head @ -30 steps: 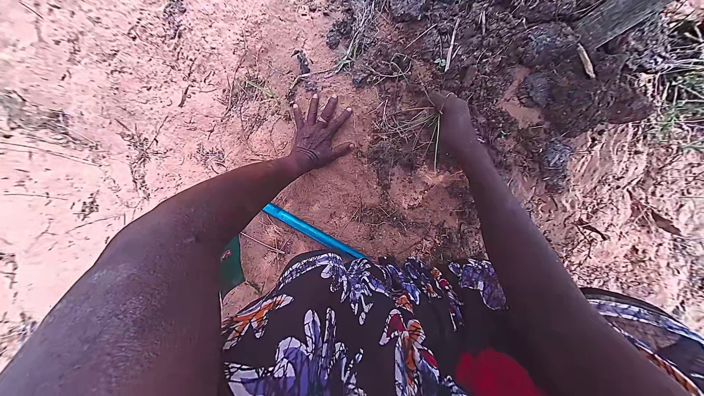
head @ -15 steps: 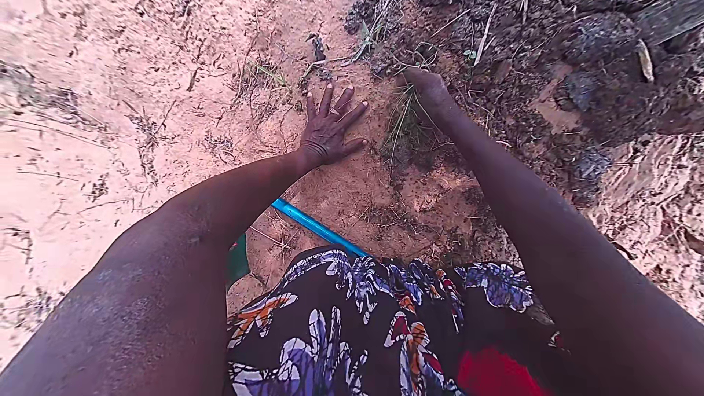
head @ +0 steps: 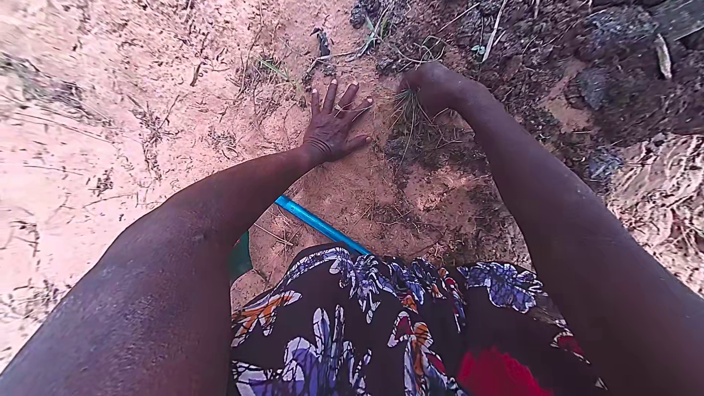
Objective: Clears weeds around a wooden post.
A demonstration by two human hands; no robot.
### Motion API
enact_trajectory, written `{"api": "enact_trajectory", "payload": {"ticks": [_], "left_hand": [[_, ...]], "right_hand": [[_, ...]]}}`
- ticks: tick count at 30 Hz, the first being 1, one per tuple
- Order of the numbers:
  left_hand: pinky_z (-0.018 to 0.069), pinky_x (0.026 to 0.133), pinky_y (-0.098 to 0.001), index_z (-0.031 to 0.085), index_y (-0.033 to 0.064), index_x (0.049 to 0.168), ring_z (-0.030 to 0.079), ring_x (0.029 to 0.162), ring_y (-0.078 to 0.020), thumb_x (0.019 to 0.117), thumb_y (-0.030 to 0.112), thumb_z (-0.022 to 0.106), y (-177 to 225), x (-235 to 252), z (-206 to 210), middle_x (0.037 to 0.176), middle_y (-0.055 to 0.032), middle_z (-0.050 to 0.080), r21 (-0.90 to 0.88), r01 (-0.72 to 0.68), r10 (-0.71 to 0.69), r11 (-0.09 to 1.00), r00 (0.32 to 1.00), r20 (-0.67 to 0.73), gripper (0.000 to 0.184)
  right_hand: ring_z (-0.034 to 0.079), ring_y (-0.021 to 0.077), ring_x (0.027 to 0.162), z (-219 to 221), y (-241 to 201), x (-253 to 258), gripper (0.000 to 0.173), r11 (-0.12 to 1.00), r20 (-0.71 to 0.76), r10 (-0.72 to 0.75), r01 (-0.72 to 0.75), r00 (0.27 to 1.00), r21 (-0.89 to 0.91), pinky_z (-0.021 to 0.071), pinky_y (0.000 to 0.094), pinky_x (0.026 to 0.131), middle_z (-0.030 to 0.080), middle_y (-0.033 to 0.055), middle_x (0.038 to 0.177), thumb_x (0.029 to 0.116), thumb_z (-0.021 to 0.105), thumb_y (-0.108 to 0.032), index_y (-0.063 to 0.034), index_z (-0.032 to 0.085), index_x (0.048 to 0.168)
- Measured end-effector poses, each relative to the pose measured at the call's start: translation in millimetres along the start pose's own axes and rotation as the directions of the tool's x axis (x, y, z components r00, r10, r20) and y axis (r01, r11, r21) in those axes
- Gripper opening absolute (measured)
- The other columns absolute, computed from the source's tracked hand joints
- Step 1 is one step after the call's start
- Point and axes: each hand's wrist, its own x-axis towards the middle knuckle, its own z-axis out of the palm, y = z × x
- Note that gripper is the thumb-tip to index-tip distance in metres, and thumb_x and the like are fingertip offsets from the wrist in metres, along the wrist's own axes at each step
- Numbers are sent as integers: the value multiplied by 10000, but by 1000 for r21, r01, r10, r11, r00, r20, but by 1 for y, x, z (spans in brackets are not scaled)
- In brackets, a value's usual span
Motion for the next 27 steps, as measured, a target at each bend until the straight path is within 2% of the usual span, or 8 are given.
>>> {"api": "enact_trajectory", "payload": {"ticks": [4,6,10,12,15,19,23,27], "left_hand": [[7,1175,-747,312,357,1622,42,1581,-425,933,753,409,-1,0,1,1728,-54,156,-6,-10,10,1000,1000,-1,801],[3,1176,-745,292,353,1629,32,1581,-426,933,759,399,0,0,0,1731,-55,142,-3,-3,3,1000,1000,17,813],[28,1175,-748,326,365,1614,53,1576,-439,930,752,422,-1,0,1,1726,-62,165,-7,-11,11,1000,1000,-9,792],[32,1175,-747,325,370,1614,48,1577,-437,931,748,416,-2,0,3,1729,-59,152,-5,-20,20,1000,1000,-13,786],[39,1175,-748,322,361,1617,54,1574,-446,930,758,416,-3,1,2,1729,-68,150,-3,-24,24,1000,1000,-18,799],[50,1173,-748,309,354,1623,50,1574,-450,931,747,433,0,0,1,1729,-68,148,-5,-12,12,1000,1000,-9,806],[36,1178,-745,295,375,1624,36,1578,-435,924,752,429,0,0,1,1724,-65,170,-5,-5,5,1000,1000,0,807],[52,1173,-748,343,331,1613,66,1572,-450,935,732,444,-1,-1,1,1721,-73,183,-11,-20,20,1000,999,-30,794]], "right_hand": [[624,446,1195,-15,-4,0,379,997,85,14,-7,996,-83,448,624,1030,671,265,1251,940,589,101,-28,689,1283],[607,459,1224,-17,-1,4,370,987,116,11,8,993,-163,438,646,1035,657,267,1279,959,594,73,-45,682,1298],[524,486,1324,-7,8,10,593,939,168,-18,75,986,-337,426,653,1072,561,269,1413,831,713,106,-107,642,1380],[506,480,1349,-1,13,8,472,941,117,-13,52,993,-335,439,645,1070,529,259,1449,907,641,88,-101,664,1340],[512,478,1339,4,23,10,279,952,3,-78,75,997,-296,429,618,1086,562,266,1397,1000,545,38,-3,695,1231],[491,475,1330,4,27,14,261,923,-100,-187,140,977,-358,406,603,1082,680,200,1253,960,593,13,-71,727,1167],[469,478,1346,6,17,11,329,896,-52,-264,225,963,-382,366,616,1100,658,198,1289,953,538,90,-63,714,1184],[452,526,1351,13,25,11,435,831,32,-316,293,948,-473,408,645,1085,576,250,1391,871,654,107,-98,716,1250]]}}
